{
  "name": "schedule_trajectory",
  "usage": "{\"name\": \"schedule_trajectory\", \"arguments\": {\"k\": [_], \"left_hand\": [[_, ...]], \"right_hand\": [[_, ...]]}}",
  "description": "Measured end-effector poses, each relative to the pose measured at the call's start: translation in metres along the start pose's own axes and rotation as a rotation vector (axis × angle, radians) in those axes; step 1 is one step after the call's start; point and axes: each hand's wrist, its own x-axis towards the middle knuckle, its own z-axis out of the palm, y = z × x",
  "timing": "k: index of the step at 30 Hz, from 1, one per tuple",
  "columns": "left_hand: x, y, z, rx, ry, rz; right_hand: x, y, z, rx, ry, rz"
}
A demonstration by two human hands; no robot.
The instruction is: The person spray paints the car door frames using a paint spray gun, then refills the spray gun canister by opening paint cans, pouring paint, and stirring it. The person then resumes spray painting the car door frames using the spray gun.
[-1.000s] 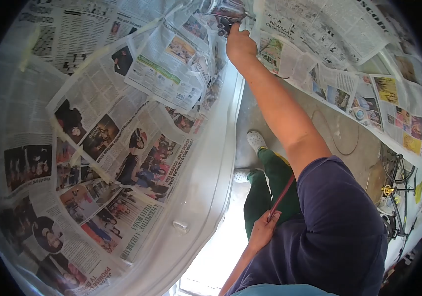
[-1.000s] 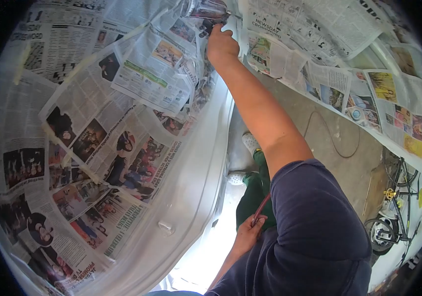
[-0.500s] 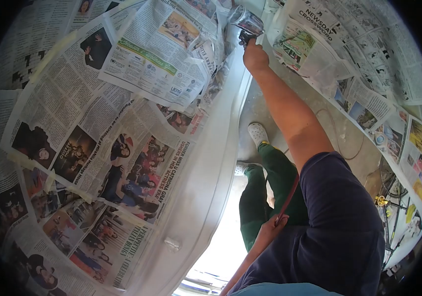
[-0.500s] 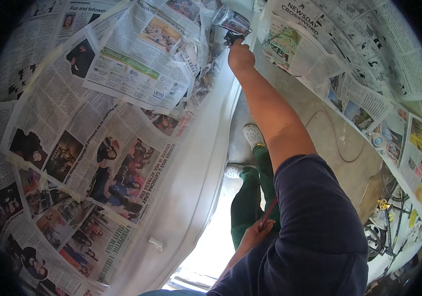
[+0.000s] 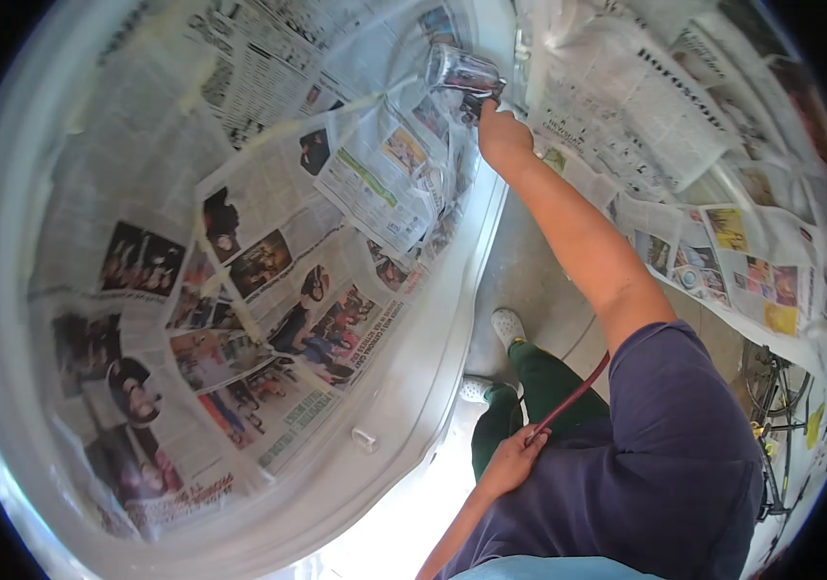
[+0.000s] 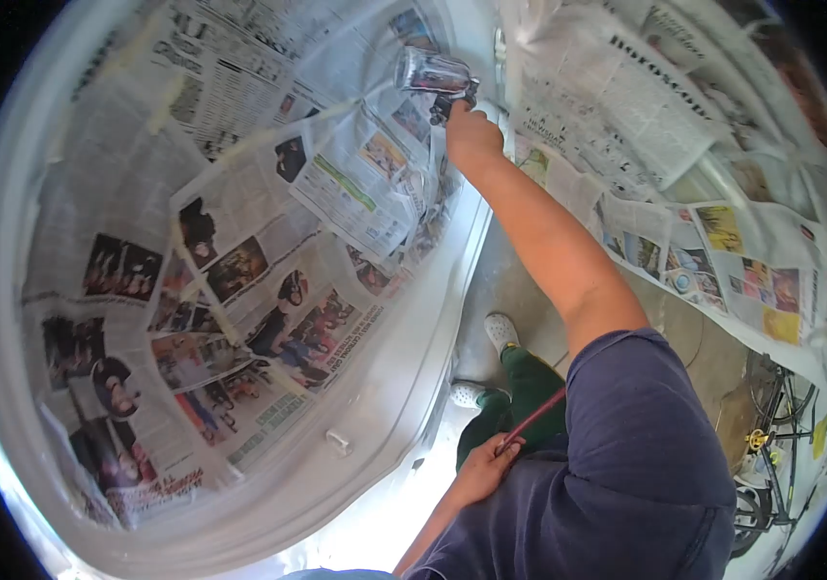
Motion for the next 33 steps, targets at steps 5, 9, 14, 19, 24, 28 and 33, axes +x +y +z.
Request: {"name": "schedule_trajectory", "arguments": {"k": [5, 9, 14, 19, 24, 28, 33], "left_hand": [[-0.032, -0.001, -0.012, -0.041, -0.005, 0.02], [-0.032, -0.016, -0.022, 0.108, -0.029, 0.205], [0.018, -0.049, 0.004, -0.104, -0.521, 0.221], [0.013, 0.043, 0.029, 0.025, -0.171, 0.53], [0.006, 0.166, 0.071, -0.164, 0.025, 0.997], [0.021, 0.192, 0.107, -0.303, 0.144, 0.951], [0.041, 0.213, 0.107, -0.478, 0.322, 0.837]], "right_hand": [[-0.016, -0.034, -0.108, -0.014, 0.181, -0.047], [-0.056, -0.046, -0.195, 0.022, 0.183, -0.139], [-0.149, -0.007, -0.271, 0.239, 0.005, -0.367], [-0.262, 0.056, -0.286, 0.362, -0.091, -0.337], [-0.324, 0.106, -0.257, 0.566, -0.158, -0.28], [-0.331, 0.142, -0.226, 0.569, -0.126, -0.52], [-0.324, 0.162, -0.236, 0.887, -0.44, -0.565]]}}
